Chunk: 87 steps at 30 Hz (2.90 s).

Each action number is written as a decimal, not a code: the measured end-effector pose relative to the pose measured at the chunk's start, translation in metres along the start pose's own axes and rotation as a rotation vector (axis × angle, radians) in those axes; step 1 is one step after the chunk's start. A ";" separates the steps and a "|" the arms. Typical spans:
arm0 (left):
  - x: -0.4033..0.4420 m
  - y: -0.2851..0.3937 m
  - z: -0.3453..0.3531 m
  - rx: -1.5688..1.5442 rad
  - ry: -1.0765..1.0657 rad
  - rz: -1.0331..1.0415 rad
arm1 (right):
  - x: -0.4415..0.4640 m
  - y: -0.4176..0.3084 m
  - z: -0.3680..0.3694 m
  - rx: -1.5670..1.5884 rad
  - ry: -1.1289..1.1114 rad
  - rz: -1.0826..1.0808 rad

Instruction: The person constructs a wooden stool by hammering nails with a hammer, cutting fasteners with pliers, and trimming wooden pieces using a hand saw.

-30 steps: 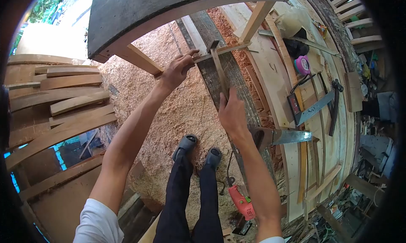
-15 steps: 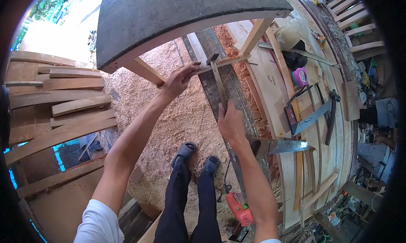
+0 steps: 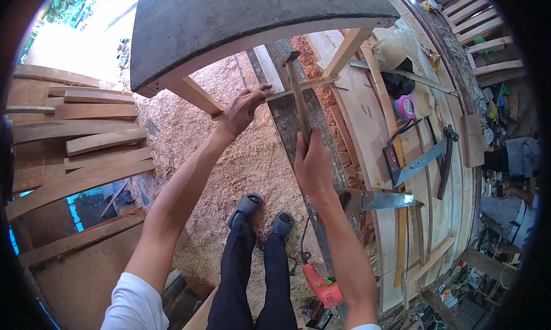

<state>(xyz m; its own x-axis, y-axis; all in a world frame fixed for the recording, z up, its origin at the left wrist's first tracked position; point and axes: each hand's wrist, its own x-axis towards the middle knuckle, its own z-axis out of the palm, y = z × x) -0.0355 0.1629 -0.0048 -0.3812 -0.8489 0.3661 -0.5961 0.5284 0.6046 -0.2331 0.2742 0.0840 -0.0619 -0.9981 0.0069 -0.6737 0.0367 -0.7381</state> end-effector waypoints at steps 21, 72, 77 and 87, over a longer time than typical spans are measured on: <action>-0.001 0.000 0.004 -0.015 0.025 -0.022 | 0.003 0.002 -0.007 0.060 0.040 0.031; -0.010 -0.010 0.000 -0.041 0.121 -0.006 | 0.001 0.018 0.008 -0.226 -0.140 0.000; -0.008 -0.013 0.001 -0.056 0.115 0.034 | 0.001 0.008 -0.006 -0.121 -0.074 -0.016; -0.006 -0.005 -0.004 -0.076 0.121 -0.011 | -0.002 0.006 -0.003 -0.090 -0.055 -0.040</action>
<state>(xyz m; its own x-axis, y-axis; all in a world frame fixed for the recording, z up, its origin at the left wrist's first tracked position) -0.0269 0.1657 -0.0069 -0.2843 -0.8523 0.4390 -0.5430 0.5206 0.6589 -0.2391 0.2763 0.0815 0.0049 -1.0000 -0.0041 -0.7386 -0.0009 -0.6742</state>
